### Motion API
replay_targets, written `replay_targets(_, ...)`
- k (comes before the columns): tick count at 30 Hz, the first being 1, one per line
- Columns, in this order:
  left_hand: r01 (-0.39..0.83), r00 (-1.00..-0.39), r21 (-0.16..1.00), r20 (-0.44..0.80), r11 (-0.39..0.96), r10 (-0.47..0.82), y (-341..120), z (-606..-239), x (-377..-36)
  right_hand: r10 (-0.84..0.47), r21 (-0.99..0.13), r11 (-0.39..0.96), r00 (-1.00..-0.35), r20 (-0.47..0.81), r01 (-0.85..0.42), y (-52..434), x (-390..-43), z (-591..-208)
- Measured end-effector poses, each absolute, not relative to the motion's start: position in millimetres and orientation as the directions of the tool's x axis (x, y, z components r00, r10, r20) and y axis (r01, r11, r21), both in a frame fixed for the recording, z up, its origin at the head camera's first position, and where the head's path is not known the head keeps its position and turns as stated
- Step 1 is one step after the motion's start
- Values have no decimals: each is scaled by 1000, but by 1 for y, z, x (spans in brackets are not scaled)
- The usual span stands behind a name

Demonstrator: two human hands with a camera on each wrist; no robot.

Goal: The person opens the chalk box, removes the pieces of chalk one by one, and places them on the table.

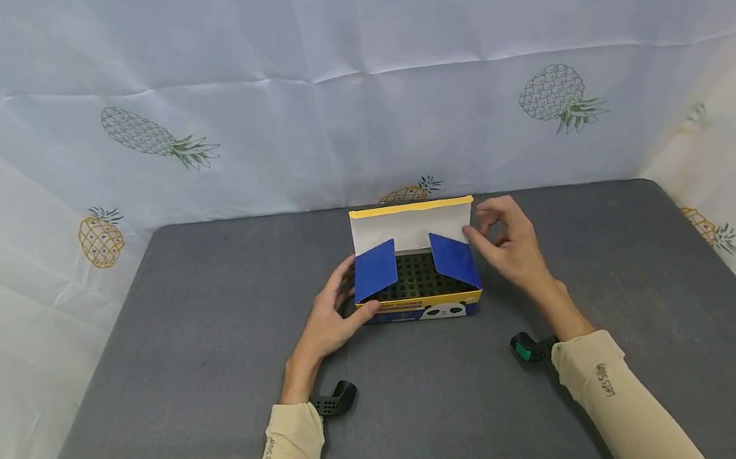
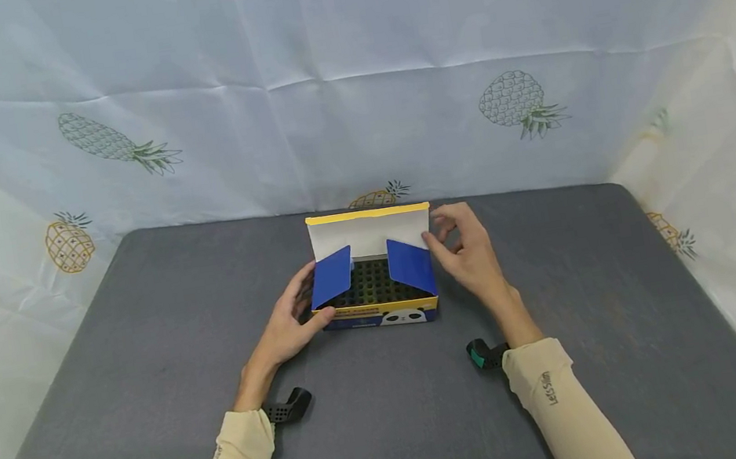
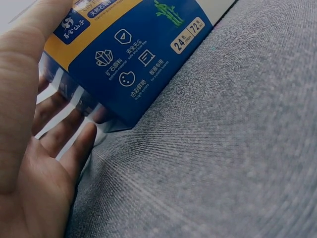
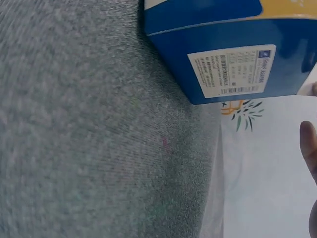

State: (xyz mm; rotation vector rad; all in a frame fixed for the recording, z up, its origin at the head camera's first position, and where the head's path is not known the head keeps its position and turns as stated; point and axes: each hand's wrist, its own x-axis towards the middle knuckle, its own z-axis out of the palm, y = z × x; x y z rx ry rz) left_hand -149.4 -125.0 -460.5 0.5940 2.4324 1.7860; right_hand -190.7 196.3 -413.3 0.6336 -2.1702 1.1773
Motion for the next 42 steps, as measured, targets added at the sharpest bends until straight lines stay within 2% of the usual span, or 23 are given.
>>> replay_targets(4, 263, -925, 930, 168, 255, 341, -125, -460, -148, -139, -602, 494, -741, 657, -627, 196, -192, -415)
replay_targets(13, 281, -918, 929, 187, 241, 349, -125, -460, -148, -186, -688, 571, -887, 423, -448, 202, -192, -422)
replay_targets(22, 287, -917, 927, 193, 242, 348, -125, -460, -148, -274, -725, 594, -935, 225, -348, 207, -191, -428)
replay_targets(26, 282, -919, 929, 188, 241, 347, -125, -460, -148, -299, -702, 627, -936, 185, -339, 211, -191, -430)
replay_targets(30, 276, -920, 932, 186, 234, 345, -125, -460, -148, -384, -683, 630, -913, 141, -371, 217, -189, -430)
replay_targets(34, 273, -921, 934, 185, 231, 343, -125, -460, -148, -511, -725, 554, -855, 92, -409, 227, -189, -431)
replay_targets(38, 271, -922, 934, 181, 234, 343, -125, -459, -148, -594, -786, 449, -799, 94, -426, 234, -189, -435)
replay_targets(42, 269, -922, 934, 180, 235, 342, -124, -459, -148, -598, -811, 438, -799, 60, -388, 234, -187, -433)
